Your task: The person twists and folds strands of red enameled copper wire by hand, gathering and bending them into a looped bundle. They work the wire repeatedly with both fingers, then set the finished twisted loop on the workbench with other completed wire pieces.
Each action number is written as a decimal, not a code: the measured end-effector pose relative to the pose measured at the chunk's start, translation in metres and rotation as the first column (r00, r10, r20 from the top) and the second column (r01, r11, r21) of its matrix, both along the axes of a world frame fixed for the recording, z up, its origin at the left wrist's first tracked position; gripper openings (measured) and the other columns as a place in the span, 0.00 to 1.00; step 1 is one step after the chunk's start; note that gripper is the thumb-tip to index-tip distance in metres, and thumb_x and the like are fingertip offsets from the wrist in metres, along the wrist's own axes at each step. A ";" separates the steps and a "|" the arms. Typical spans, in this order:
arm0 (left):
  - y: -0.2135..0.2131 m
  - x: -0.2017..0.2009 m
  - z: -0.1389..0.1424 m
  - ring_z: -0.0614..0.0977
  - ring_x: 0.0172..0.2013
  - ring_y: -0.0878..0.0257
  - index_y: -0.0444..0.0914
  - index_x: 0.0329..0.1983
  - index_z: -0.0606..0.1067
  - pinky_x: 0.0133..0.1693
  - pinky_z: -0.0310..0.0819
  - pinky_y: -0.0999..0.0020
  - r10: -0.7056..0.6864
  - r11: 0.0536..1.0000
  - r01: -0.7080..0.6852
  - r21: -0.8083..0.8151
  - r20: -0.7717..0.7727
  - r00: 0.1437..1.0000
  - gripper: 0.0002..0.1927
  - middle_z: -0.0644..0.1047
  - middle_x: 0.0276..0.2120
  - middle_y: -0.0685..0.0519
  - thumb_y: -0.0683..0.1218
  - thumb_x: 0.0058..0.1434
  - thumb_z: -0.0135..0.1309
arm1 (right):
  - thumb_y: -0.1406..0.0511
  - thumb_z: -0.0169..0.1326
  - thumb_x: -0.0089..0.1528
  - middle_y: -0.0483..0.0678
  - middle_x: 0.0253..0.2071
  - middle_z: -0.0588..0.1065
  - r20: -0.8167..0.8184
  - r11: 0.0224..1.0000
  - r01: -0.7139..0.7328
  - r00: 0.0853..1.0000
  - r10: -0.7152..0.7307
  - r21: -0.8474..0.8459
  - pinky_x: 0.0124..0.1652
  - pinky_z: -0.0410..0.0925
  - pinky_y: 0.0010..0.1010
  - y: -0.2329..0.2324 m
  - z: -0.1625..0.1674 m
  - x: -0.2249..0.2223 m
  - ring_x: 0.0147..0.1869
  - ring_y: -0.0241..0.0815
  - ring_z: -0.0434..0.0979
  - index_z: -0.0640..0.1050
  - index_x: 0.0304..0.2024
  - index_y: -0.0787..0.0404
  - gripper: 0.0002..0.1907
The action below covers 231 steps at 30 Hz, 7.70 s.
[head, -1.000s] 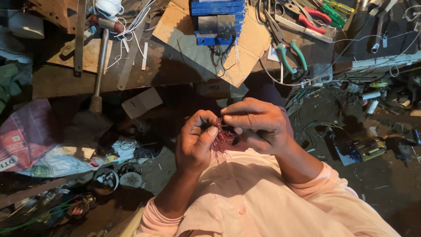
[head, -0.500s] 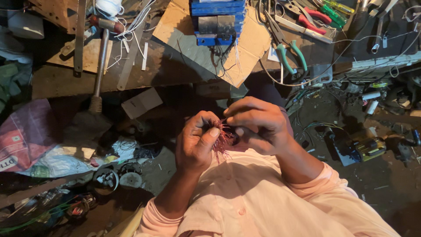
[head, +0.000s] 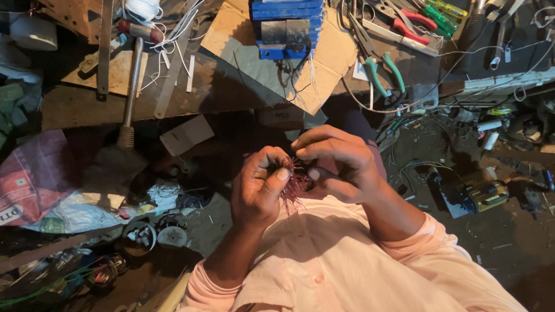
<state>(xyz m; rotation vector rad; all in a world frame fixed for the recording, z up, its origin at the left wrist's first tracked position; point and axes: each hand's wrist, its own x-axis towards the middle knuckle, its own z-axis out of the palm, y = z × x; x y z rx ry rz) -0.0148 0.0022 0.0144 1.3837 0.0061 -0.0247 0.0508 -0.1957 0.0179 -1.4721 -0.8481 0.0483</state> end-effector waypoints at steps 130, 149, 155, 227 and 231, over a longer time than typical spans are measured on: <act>-0.003 -0.003 -0.021 0.71 0.39 0.71 0.34 0.40 0.72 0.45 0.66 0.75 -0.110 0.984 0.101 -0.146 -0.049 0.993 0.08 0.73 0.36 0.56 0.44 0.65 0.50 | 0.69 0.56 0.61 0.60 0.52 0.75 -0.160 0.981 -0.073 0.982 0.103 0.180 0.54 0.72 0.37 -0.008 -0.001 -0.002 0.54 0.49 0.78 0.75 0.47 0.68 0.13; -0.007 -0.006 -0.018 0.71 0.37 0.72 0.34 0.41 0.72 0.42 0.66 0.75 -0.120 0.983 0.113 -0.146 -0.038 0.992 0.04 0.72 0.34 0.57 0.41 0.67 0.48 | 0.74 0.60 0.63 0.54 0.45 0.77 -0.273 0.969 -0.034 0.957 0.103 0.245 0.48 0.72 0.31 -0.002 -0.009 -0.011 0.47 0.41 0.77 0.74 0.47 0.69 0.11; -0.009 -0.006 -0.013 0.67 0.33 0.74 0.34 0.39 0.70 0.36 0.62 0.76 -0.069 0.998 0.068 0.014 0.062 0.996 0.02 0.69 0.31 0.58 0.39 0.68 0.50 | 0.74 0.61 0.64 0.53 0.47 0.74 -0.416 0.955 -0.040 0.894 0.166 0.295 0.52 0.71 0.30 0.001 -0.008 -0.016 0.50 0.40 0.76 0.73 0.49 0.68 0.13; -0.012 -0.004 0.012 0.76 0.31 0.66 0.35 0.36 0.72 0.36 0.71 0.71 0.009 0.913 -0.088 0.399 0.196 0.981 0.04 0.75 0.29 0.53 0.39 0.65 0.56 | 0.67 0.62 0.62 0.47 0.37 0.70 -0.470 0.972 -0.046 0.869 0.153 0.232 0.39 0.62 0.25 -0.002 -0.036 -0.015 0.40 0.34 0.68 0.73 0.33 0.67 0.11; -0.012 -0.003 0.005 0.74 0.30 0.67 0.35 0.35 0.72 0.36 0.70 0.72 0.018 0.947 -0.073 0.314 0.174 0.985 0.04 0.74 0.28 0.54 0.39 0.64 0.56 | 0.64 0.62 0.63 0.46 0.38 0.71 -0.339 0.979 -0.090 0.929 0.148 0.180 0.41 0.62 0.25 -0.005 -0.037 -0.012 0.38 0.33 0.69 0.74 0.35 0.66 0.12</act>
